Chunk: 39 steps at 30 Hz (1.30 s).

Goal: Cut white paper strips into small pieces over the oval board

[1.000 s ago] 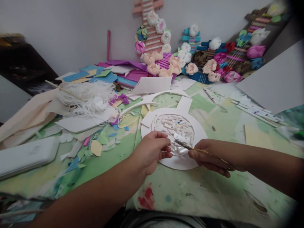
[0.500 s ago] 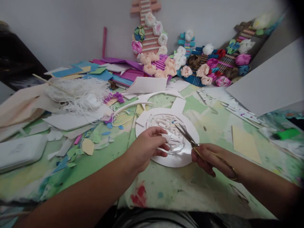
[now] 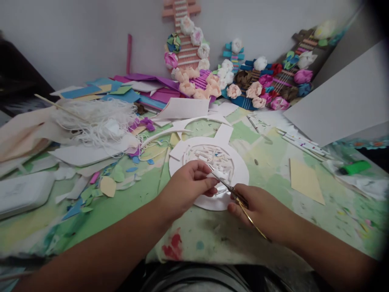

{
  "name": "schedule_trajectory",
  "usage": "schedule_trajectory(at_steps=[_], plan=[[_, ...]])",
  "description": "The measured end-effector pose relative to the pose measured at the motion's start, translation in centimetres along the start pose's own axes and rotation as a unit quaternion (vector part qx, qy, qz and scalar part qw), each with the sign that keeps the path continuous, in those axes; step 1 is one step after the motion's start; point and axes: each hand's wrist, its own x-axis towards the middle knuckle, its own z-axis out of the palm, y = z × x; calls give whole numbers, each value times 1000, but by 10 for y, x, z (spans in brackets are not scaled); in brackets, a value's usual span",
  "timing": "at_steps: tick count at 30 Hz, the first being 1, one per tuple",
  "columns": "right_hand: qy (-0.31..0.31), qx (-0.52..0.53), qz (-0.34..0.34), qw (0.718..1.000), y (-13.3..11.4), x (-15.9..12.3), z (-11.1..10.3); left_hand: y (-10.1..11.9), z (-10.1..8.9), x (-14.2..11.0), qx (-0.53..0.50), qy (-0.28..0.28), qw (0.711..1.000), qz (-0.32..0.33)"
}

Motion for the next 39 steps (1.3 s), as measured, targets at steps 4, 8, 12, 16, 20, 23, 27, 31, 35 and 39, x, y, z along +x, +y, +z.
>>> schedule_trajectory(at_steps=[4, 8, 12, 16, 20, 23, 27, 31, 35, 39], plan=[[13, -12, -8, 1000, -1, -1, 3, 2, 1, -1, 35, -4, 999, 2], [14, 18, -17, 1000, -3, -1, 5, 3, 1, -2, 41, -2, 999, 8], [19, 36, -19, 999, -2, 0, 7, 6, 1, -2, 46, 6, 999, 7], [1, 29, -8, 1000, -1, 3, 8, 7, 2, -3, 43, 18, 999, 9], [2, 11, 6, 1000, -2, 5, 9, 6, 4, -3, 35, 36, 999, 7], [-9, 8, 16, 1000, -3, 5, 7, 3, 6, -3, 25, 52, 998, -8], [-40, 44, 1, 998, 0, 2, 3, 0, 9, -6, 12, 66, 997, -32], [-59, 93, -4, 994, 3, 0, 2, -2, 12, -7, -4, 71, 996, -49], [-76, 138, -4, 988, 5, -2, 3, -3, 13, -7, -20, 88, 992, -84], [-153, 206, 73, 964, 2, -5, 0, -2, 13, -7, -12, 87, 990, -109]])
